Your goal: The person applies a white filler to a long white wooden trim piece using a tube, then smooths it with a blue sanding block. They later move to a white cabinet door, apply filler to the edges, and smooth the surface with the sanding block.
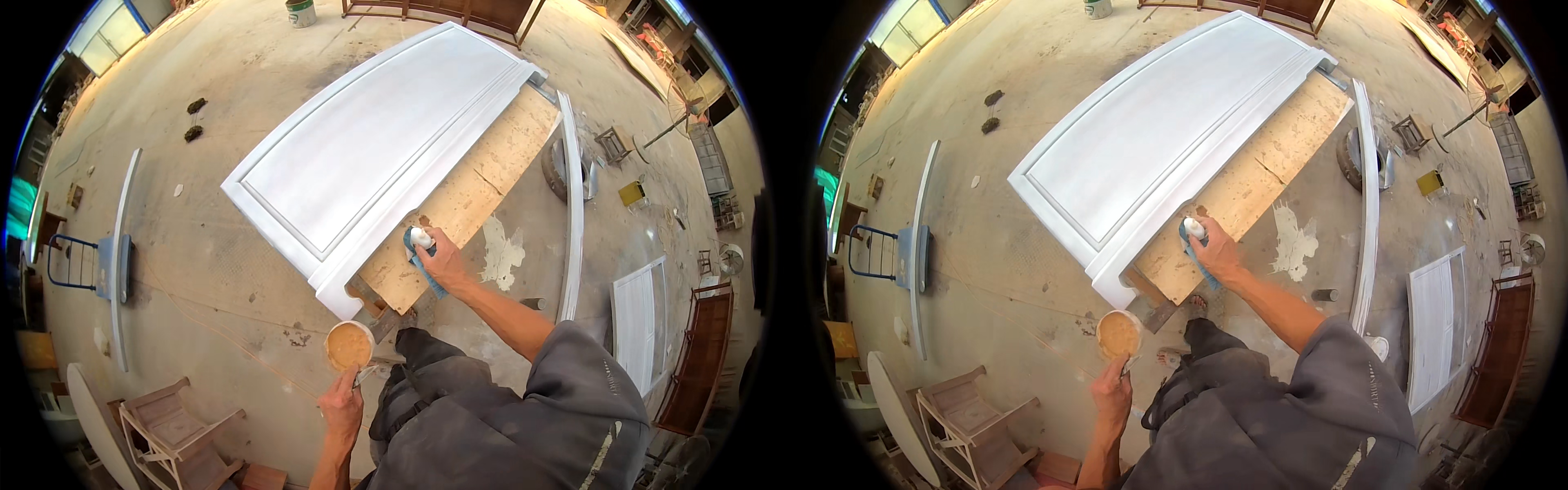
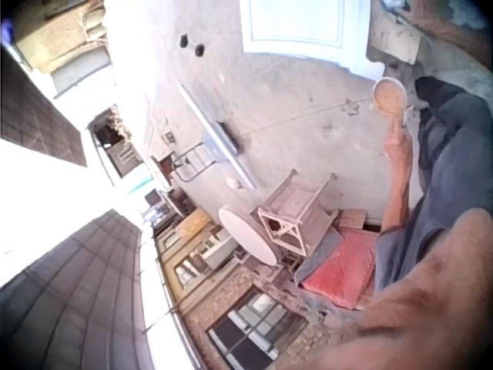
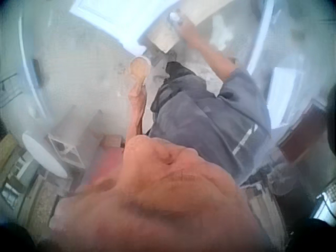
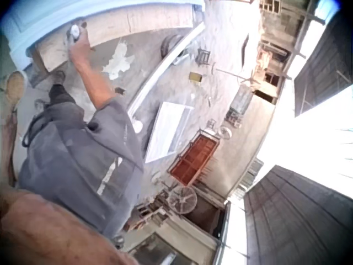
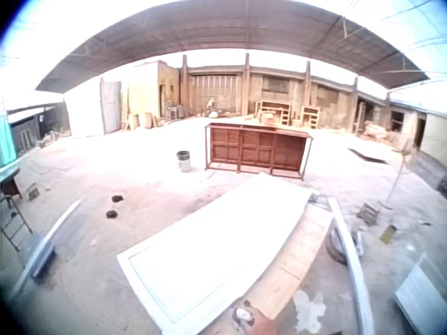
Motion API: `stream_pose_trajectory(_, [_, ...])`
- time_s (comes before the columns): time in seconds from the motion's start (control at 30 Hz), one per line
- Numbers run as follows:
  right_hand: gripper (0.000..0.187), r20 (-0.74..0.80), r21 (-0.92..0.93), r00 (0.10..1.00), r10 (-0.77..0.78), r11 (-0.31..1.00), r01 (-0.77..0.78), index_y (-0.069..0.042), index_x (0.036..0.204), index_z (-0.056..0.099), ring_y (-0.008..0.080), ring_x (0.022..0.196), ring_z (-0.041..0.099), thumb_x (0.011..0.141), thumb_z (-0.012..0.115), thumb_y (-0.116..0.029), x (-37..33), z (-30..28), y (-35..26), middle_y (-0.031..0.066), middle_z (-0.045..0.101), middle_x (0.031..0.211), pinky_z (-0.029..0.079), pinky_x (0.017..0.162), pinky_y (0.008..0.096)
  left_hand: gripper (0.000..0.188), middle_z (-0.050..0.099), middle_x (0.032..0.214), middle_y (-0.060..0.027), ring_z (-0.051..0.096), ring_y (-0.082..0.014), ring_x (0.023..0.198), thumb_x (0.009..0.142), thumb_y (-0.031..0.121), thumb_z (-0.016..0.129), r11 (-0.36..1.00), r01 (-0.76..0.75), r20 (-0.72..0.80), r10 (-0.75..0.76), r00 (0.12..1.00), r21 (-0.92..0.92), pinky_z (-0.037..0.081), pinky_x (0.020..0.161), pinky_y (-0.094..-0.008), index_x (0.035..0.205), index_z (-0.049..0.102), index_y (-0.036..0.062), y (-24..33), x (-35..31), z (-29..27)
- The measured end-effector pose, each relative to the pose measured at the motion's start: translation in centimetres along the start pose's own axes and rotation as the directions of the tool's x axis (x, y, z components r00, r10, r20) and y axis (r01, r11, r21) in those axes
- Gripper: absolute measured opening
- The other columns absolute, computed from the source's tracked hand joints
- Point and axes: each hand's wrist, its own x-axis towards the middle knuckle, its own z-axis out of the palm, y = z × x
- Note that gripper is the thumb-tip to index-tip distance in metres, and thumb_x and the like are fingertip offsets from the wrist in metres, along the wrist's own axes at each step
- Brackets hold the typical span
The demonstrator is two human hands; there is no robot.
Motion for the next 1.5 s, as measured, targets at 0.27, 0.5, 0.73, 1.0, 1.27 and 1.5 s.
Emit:
stream_pose_trajectory(0.27, [0.038, 0.058, -0.064, 0.998, 0.014, 0.998, -0.01, -0.007, 0.122, 0.061, 0.0416, 0.103, 0.068, 0.09, 0.075, -0.024, 0.5, 0.6, 3.1, 0.0157, 0.068, 0.12, 0.056, 0.086, 0.047, 0.037, 0.074, 0.092, -0.0164, 0.071, -0.0393, 0.079, 0.08, 0.001, 0.068, 0.997, -0.057, 0.168, 0.049, 0.985, 0.045, 0.057, 0.067, -0.0474, 0.116, 0.073, 0.0099, 3.0, 9.9, 10.1])
stream_pose_trajectory(0.5, [0.036, 0.133, -0.043, 0.991, -0.027, 0.999, 0.033, -0.011, 0.121, 0.065, 0.0387, 0.104, 0.069, 0.09, 0.076, -0.024, 1.2, 0.3, 4.0, 0.0102, 0.056, 0.14, 0.058, 0.085, 0.0471, 0.033, 0.074, 0.091, -0.0165, 0.072, -0.0394, 0.08, 0.08, 0.002, 0.068, 0.987, -0.107, 0.189, 0.082, 0.979, 0.123, 0.057, 0.068, -0.0471, 0.112, 0.074, 0.0098, 2.3, 12.2, 13.8])
stream_pose_trajectory(0.73, [0.03, 0.078, 0.05, 0.989, -0.125, 0.991, 0.121, -0.012, 0.115, 0.072, 0.0354, 0.102, 0.069, 0.086, 0.079, -0.018, 1.2, -1.8, 4.6, 0.0089, 0.057, 0.13, 0.058, 0.086, 0.0437, 0.034, 0.074, 0.094, -0.0186, 0.072, -0.0393, 0.083, 0.08, 0.002, 0.071, 0.981, -0.105, 0.165, 0.078, 0.983, 0.165, 0.057, 0.071, -0.0468, 0.113, 0.074, 0.0099, 0.2, 12.9, 15.5])
stream_pose_trajectory(1.0, [0.033, -0.082, 0.007, 0.996, 0.023, 1.0, -0.022, -0.011, 0.119, 0.07, 0.036, 0.102, 0.069, 0.088, 0.077, -0.02, 2.1, -3.7, 5.3, 0.0111, 0.066, 0.114, 0.057, 0.086, 0.0432, 0.04, 0.073, 0.096, -0.0225, 0.071, -0.0389, 0.081, 0.094, 0.006, 0.071, 0.99, -0.076, 0.161, 0.095, 0.982, -0.117, 0.056, 0.07, -0.0432, 0.133, 0.067, 0.0072, 2.1, 11.9, 12.6])
stream_pose_trajectory(1.27, [0.034, -0.05, -0.031, 0.998, -0.027, 0.999, 0.025, -0.006, 0.118, 0.067, 0.0356, 0.095, 0.07, 0.087, 0.077, -0.016, 5.5, -2.0, 6.0, 0.0142, 0.069, 0.111, 0.056, 0.081, 0.0433, 0.042, 0.074, 0.097, -0.0114, 0.059, -0.012, 0.064, 0.113, 0.026, 0.044, 0.758, 0.423, 0.131, -0.417, 0.9, -0.496, 0.052, 0.06, -0.0281, 0.145, 0.054, 0.0, 0.3, 8.8, 7.9])
stream_pose_trajectory(1.5, [0.042, 0.065, 0.023, 0.996, -0.062, 0.998, 0.06, -0.005, 0.127, 0.064, 0.03, 0.094, 0.068, 0.088, 0.077, -0.015, 4.7, -1.1, 6.1, 0.0144, 0.067, 0.117, 0.055, 0.085, 0.0409, 0.045, 0.074, 0.099, -0.0132, 0.061, -0.0121, 0.064, 0.114, 0.036, 0.041, 0.503, 0.545, 0.089, -0.675, 0.733, -0.671, 0.047, 0.054, -0.0257, 0.133, 0.056, -0.0012, -0.2, 6.1, 6.2])
